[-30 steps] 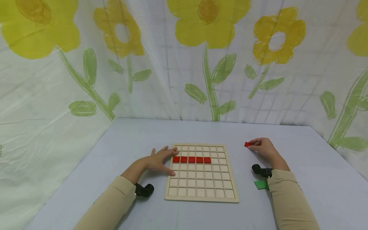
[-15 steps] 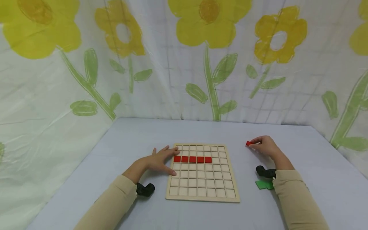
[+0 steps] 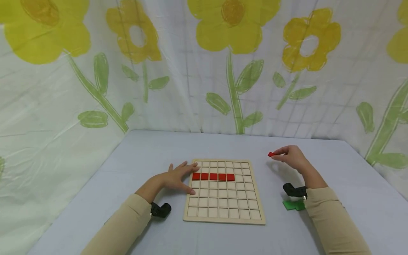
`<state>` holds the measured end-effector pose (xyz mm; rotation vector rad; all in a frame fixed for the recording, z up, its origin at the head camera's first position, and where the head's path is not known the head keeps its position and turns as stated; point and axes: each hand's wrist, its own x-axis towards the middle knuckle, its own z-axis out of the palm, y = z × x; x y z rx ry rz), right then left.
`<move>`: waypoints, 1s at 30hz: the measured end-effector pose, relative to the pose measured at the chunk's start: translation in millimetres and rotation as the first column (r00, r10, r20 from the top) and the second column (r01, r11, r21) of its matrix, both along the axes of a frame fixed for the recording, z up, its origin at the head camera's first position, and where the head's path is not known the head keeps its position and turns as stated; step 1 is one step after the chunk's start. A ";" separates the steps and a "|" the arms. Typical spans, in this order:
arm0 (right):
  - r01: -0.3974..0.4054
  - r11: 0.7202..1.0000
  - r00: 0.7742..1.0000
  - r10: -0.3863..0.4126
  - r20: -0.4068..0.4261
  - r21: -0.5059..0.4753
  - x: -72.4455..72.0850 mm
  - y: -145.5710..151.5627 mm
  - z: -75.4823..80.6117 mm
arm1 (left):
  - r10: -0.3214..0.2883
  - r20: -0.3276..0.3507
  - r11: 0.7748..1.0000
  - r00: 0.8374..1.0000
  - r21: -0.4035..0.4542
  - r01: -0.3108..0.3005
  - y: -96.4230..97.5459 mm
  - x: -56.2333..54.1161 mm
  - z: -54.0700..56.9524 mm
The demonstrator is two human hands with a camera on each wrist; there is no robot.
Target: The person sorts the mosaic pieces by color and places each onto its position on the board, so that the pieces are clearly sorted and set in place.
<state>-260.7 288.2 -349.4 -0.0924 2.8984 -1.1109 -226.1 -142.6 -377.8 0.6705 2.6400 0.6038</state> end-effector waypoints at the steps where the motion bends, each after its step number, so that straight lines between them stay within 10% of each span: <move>1: 0.001 1.000 1.000 -0.001 -0.002 -0.001 0.8 -1.5 1.1 | 0.001 0.000 1.000 1.000 0.001 -0.001 -0.1 -0.1 0.1; 30: -0.178 0.982 0.984 0.179 0.005 -0.063 36.3 -67.5 9.2 | -0.005 -0.002 1.000 1.000 -0.003 0.005 -1.7 -1.0 0.5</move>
